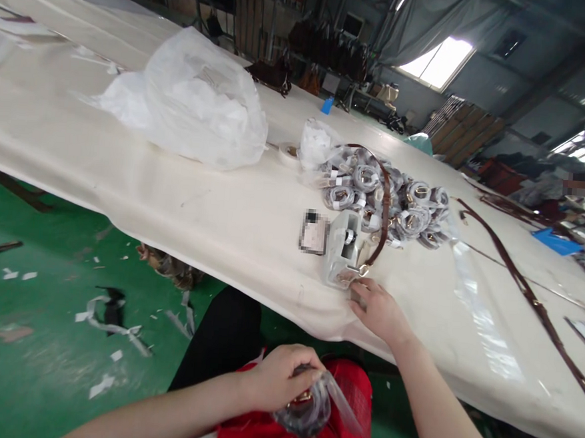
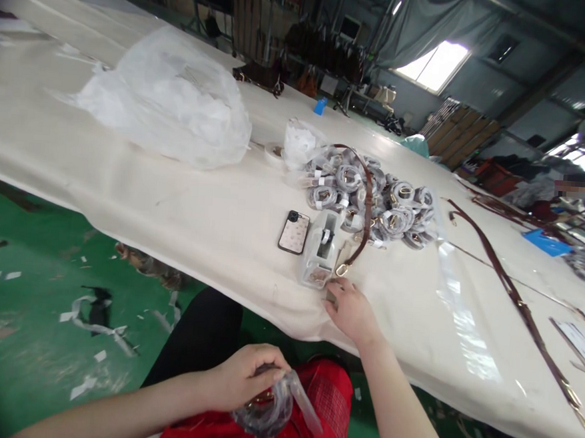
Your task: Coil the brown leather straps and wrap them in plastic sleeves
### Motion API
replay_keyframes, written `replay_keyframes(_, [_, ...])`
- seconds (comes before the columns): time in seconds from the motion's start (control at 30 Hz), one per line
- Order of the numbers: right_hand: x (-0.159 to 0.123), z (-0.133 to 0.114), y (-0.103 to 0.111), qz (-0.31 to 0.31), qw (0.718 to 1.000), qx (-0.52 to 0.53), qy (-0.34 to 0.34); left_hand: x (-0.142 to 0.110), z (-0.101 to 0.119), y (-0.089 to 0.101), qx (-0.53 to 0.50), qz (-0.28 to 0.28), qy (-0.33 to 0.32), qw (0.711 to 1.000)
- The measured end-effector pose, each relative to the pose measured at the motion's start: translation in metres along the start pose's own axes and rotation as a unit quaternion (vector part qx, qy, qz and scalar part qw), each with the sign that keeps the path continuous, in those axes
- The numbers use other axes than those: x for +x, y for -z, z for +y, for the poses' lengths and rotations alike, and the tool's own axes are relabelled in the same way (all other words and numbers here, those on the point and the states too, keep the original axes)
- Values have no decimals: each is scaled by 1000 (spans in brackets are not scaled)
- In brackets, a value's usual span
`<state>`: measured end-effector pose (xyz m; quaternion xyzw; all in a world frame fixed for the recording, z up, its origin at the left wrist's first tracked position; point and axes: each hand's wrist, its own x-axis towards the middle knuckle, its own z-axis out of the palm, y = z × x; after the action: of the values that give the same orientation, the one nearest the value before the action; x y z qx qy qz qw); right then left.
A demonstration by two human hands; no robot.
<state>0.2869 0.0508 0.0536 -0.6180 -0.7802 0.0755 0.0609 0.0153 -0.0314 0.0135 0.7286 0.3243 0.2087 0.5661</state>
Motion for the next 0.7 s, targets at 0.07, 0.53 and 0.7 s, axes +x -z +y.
replay_keyframes(0.07, [3, -7, 0, -8, 999, -36, 5, 0, -1, -1, -2, 2, -6, 1000])
replay_keyframes(0.53, [3, -5, -9, 16, 989, -125, -80, -4, -5, 6, -23, 3, -38, 999])
replay_keyframes(0.7, [5, -4, -7, 5, 987, -131, -90, -4, -10, 8, -24, 0, -53, 998])
